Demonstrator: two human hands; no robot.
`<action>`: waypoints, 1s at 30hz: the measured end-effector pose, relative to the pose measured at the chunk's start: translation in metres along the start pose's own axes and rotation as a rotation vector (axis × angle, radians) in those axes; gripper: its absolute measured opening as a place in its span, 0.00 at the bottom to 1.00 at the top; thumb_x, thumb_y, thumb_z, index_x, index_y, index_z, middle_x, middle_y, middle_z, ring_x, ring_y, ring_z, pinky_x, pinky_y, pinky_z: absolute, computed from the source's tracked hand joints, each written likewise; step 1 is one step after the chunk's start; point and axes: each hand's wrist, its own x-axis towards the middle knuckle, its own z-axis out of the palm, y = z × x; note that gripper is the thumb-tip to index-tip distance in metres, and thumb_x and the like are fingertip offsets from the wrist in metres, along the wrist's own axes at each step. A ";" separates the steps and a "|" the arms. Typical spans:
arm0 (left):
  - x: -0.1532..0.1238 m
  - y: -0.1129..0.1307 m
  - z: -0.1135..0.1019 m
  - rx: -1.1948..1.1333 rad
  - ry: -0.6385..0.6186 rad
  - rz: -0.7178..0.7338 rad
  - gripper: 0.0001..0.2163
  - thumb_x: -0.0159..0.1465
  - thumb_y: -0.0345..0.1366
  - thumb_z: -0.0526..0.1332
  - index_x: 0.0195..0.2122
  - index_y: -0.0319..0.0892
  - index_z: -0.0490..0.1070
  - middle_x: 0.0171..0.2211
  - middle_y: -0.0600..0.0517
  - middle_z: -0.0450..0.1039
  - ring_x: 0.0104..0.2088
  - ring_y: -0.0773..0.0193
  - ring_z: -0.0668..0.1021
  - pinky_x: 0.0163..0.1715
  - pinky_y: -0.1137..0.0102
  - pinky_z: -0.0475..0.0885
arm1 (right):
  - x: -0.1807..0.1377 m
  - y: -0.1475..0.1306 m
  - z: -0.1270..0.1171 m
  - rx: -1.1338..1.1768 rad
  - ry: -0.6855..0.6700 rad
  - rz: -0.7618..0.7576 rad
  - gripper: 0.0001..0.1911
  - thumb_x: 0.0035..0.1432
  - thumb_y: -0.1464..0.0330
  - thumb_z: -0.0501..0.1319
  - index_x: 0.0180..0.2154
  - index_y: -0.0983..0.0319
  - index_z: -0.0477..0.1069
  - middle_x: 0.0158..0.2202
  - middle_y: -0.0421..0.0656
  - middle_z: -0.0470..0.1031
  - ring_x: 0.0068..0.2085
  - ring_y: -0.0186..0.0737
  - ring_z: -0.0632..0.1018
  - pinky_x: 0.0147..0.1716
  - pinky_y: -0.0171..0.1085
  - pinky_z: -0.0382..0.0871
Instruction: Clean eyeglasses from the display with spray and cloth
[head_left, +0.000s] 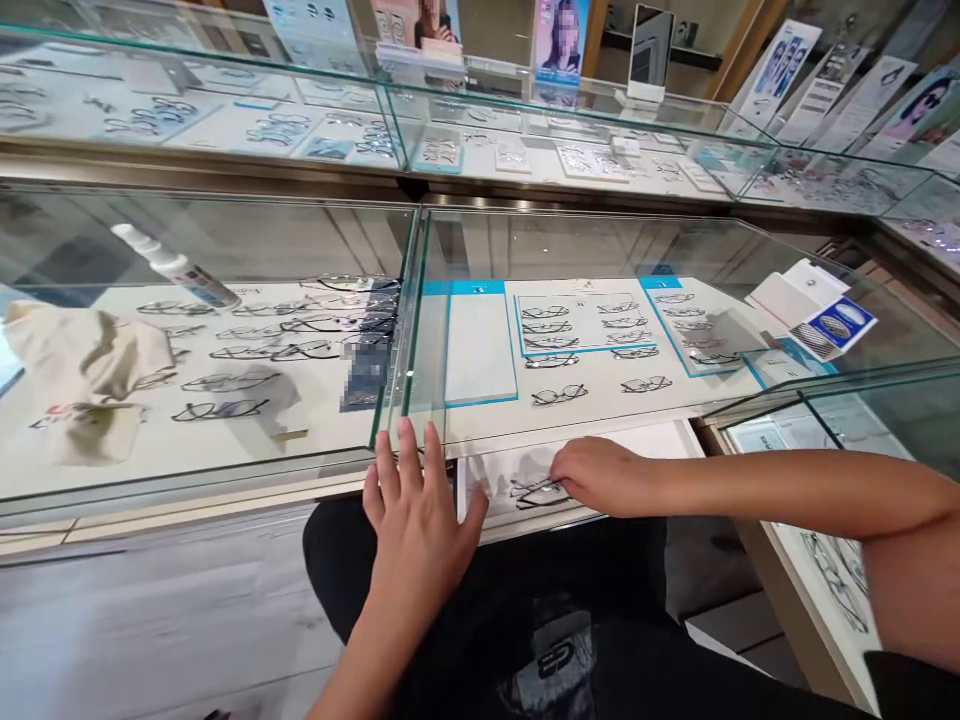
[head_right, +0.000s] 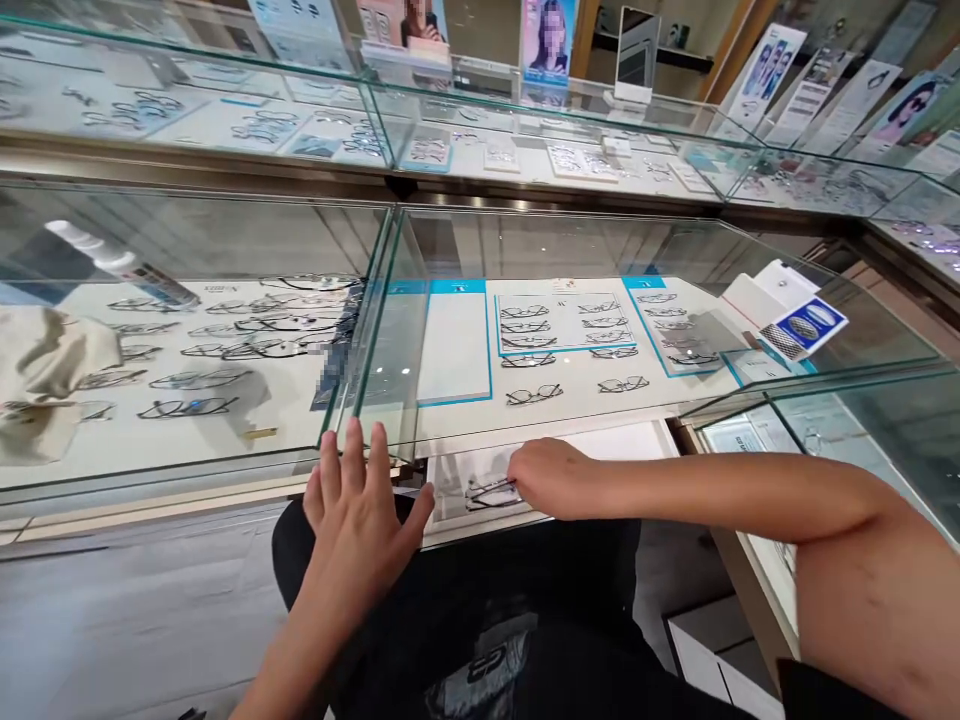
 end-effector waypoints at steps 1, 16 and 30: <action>-0.001 -0.001 0.000 0.000 -0.001 0.012 0.38 0.76 0.46 0.54 0.81 0.28 0.50 0.82 0.25 0.44 0.83 0.28 0.46 0.75 0.33 0.54 | 0.012 0.003 0.008 -0.041 -0.009 -0.004 0.13 0.69 0.78 0.61 0.42 0.64 0.85 0.45 0.52 0.88 0.49 0.50 0.86 0.49 0.42 0.75; -0.009 -0.005 0.010 0.046 0.034 0.059 0.45 0.75 0.44 0.60 0.84 0.36 0.34 0.84 0.29 0.38 0.83 0.30 0.44 0.75 0.34 0.58 | 0.225 0.048 0.034 -0.475 0.419 0.033 0.22 0.75 0.79 0.53 0.56 0.61 0.82 0.63 0.51 0.83 0.71 0.52 0.74 0.74 0.53 0.63; -0.010 0.007 0.001 0.075 0.080 0.031 0.45 0.73 0.38 0.59 0.84 0.36 0.33 0.83 0.30 0.43 0.83 0.32 0.50 0.74 0.37 0.61 | 0.333 0.130 -0.034 -0.447 0.508 0.296 0.27 0.67 0.84 0.51 0.53 0.64 0.86 0.54 0.54 0.86 0.64 0.53 0.77 0.79 0.53 0.51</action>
